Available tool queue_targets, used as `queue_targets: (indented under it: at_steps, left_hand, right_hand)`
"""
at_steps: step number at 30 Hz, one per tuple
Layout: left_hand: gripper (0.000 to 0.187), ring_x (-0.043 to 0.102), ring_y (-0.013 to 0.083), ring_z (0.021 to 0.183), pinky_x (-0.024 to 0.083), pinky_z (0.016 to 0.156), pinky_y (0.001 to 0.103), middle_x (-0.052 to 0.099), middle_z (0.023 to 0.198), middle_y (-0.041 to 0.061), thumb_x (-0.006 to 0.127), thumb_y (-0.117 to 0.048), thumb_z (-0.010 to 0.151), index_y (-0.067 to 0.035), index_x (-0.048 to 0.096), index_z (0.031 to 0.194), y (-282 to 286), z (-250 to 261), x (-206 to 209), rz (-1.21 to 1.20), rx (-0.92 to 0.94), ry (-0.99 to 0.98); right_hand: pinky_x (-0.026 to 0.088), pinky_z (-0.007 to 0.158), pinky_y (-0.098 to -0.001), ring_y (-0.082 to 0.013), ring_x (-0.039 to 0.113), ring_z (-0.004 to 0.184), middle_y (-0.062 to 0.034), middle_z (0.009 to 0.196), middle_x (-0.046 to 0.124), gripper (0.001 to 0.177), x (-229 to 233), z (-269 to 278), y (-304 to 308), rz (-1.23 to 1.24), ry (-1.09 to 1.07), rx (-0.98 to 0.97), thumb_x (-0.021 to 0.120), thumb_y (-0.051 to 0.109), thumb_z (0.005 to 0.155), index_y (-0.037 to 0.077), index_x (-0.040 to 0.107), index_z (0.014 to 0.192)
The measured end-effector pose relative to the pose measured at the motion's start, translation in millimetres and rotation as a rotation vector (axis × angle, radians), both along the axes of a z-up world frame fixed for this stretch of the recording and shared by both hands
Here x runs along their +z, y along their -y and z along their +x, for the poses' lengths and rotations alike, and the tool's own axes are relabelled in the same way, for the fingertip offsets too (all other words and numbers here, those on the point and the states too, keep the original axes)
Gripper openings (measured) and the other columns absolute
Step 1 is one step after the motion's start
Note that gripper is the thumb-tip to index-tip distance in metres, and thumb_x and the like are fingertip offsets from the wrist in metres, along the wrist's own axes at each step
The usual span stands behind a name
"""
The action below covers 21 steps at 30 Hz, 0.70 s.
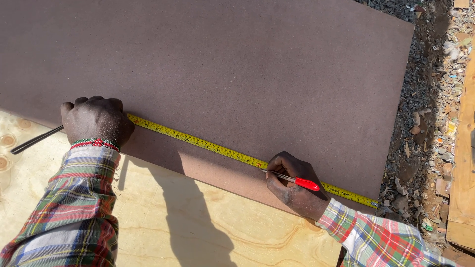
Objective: Measuring and marking wood panels using a tape measure and a marker in preparation for cutting.
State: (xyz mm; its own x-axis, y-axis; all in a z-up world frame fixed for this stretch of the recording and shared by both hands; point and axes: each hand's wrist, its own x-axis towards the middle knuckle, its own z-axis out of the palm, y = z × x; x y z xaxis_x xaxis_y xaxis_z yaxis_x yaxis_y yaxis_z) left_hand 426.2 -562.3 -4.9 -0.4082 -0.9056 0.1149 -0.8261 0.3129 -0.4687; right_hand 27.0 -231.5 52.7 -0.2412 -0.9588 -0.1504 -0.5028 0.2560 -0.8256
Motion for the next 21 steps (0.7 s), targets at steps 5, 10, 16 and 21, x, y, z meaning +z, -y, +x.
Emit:
queue_targets:
  at_steps: [5,10,16,21]
  left_hand:
    - [0.025,0.084,0.027,0.09,0.053,0.09,0.044,0.086,0.092,-0.008,0.069,-0.045,0.089,-0.044,0.089,0.104,0,3,-6,-0.07,-0.032,-0.005]
    - [0.03,0.083,0.026,0.089,0.052,0.089,0.043,0.084,0.09,-0.008,0.069,-0.047,0.082,-0.044,0.09,0.104,3,4,-11,-0.094,-0.044,-0.001]
    - [0.027,0.084,0.027,0.089,0.052,0.089,0.043,0.085,0.09,-0.007,0.071,-0.048,0.079,-0.042,0.088,0.1,4,1,-11,-0.059,-0.032,0.012]
    - [0.025,0.082,0.0276,0.083,0.051,0.086,0.043,0.082,0.086,-0.007,0.072,-0.045,0.076,-0.04,0.087,0.096,4,4,-15,-0.11,-0.071,-0.026]
  right_hand:
    - [0.06,0.069,-0.0291,-0.0089,0.075,0.075,0.0035,0.087,0.083,0.009,-8,-1,0,-0.009,-0.044,0.0,0.085,0.015,0.098,0.017,0.077,0.1]
    - [0.061,0.07,-0.0286,-0.0096,0.075,0.078,0.0027,0.09,0.083,0.009,-7,-5,2,0.008,-0.003,0.015,0.085,0.014,0.098,0.016,0.078,0.102]
    - [0.059,0.069,-0.0288,-0.0089,0.074,0.076,0.0032,0.088,0.082,0.009,-13,-4,1,0.031,0.013,-0.033,0.086,0.016,0.1,0.016,0.077,0.102]
    - [0.058,0.069,-0.0286,-0.0085,0.069,0.077,0.0042,0.088,0.08,0.008,-7,-6,1,-0.034,0.003,0.083,0.083,0.012,0.099,0.016,0.077,0.098]
